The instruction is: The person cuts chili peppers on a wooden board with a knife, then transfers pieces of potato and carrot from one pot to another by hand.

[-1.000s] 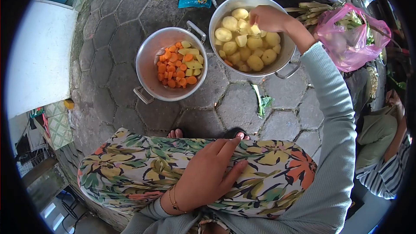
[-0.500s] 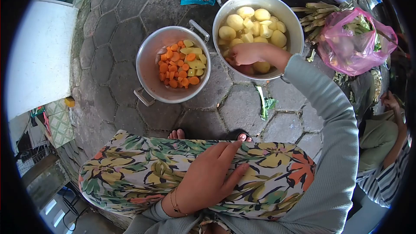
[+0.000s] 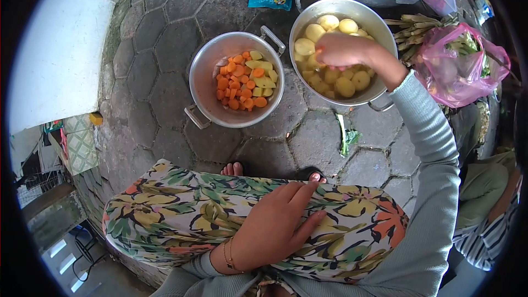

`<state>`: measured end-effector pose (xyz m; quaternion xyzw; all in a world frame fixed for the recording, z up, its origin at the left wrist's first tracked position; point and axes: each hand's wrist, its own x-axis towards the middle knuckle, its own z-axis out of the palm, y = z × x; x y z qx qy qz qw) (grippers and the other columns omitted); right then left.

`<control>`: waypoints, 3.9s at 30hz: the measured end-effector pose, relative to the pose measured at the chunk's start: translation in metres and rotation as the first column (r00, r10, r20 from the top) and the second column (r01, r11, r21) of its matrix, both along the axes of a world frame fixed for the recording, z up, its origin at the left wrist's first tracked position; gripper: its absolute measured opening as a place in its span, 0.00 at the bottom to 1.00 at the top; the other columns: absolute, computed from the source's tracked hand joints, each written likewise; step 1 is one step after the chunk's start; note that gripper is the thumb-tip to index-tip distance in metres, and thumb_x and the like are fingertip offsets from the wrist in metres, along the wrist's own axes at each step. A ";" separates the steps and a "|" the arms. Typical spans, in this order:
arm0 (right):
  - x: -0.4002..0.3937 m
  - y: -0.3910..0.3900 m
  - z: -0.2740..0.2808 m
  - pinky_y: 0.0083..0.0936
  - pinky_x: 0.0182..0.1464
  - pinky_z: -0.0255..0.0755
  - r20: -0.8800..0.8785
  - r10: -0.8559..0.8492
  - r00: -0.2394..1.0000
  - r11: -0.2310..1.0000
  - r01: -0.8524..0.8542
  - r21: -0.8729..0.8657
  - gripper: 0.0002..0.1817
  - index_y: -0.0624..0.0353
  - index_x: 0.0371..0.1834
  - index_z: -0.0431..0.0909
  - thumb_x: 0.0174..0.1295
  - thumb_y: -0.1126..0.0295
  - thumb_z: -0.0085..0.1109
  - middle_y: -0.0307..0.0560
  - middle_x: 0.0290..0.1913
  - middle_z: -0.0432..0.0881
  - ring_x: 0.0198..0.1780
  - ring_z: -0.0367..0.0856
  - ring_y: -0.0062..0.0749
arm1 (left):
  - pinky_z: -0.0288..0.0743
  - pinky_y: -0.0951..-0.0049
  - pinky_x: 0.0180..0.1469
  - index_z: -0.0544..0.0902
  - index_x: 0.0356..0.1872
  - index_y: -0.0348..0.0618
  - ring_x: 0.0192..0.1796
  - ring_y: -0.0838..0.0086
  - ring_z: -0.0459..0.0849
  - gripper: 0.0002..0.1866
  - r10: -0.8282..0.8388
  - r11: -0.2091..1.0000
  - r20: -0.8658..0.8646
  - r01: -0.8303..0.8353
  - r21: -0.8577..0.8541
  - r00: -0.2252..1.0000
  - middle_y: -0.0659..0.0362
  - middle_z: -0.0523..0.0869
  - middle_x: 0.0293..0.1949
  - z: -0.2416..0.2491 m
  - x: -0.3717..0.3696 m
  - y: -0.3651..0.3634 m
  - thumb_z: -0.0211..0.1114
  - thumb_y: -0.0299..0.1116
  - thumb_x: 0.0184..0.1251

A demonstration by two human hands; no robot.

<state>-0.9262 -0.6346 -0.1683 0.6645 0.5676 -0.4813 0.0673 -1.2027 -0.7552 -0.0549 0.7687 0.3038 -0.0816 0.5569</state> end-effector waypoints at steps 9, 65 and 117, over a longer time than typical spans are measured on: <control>-0.038 -0.002 0.019 0.33 0.34 0.73 0.031 0.069 0.997 0.797 -0.073 0.599 0.14 0.68 0.32 0.80 0.56 0.65 0.53 0.53 0.26 0.82 0.28 0.81 0.36 | 0.71 0.60 0.49 0.70 0.56 0.31 0.47 0.49 0.78 0.24 -0.013 1.000 -0.009 0.013 0.005 1.000 0.43 0.77 0.45 0.002 -0.002 -0.002 0.60 0.38 0.66; -0.042 -0.021 -0.077 0.44 0.44 0.75 0.119 0.071 0.990 0.886 -0.118 0.449 0.09 0.62 0.31 0.82 0.54 0.70 0.54 0.59 0.36 0.83 0.42 0.82 0.54 | 0.72 0.62 0.45 0.71 0.56 0.32 0.44 0.52 0.78 0.24 -0.031 0.999 -0.003 0.031 0.020 1.000 0.45 0.78 0.42 -0.001 0.014 0.002 0.59 0.39 0.66; -0.013 -0.046 -0.097 0.39 0.42 0.75 0.287 0.252 0.924 0.959 -0.278 0.054 0.12 0.61 0.36 0.84 0.52 0.69 0.55 0.55 0.42 0.84 0.44 0.83 0.51 | 0.72 0.61 0.47 0.70 0.57 0.29 0.45 0.53 0.78 0.25 -0.041 0.998 0.059 0.038 0.042 0.997 0.45 0.77 0.43 0.007 -0.009 -0.004 0.59 0.38 0.66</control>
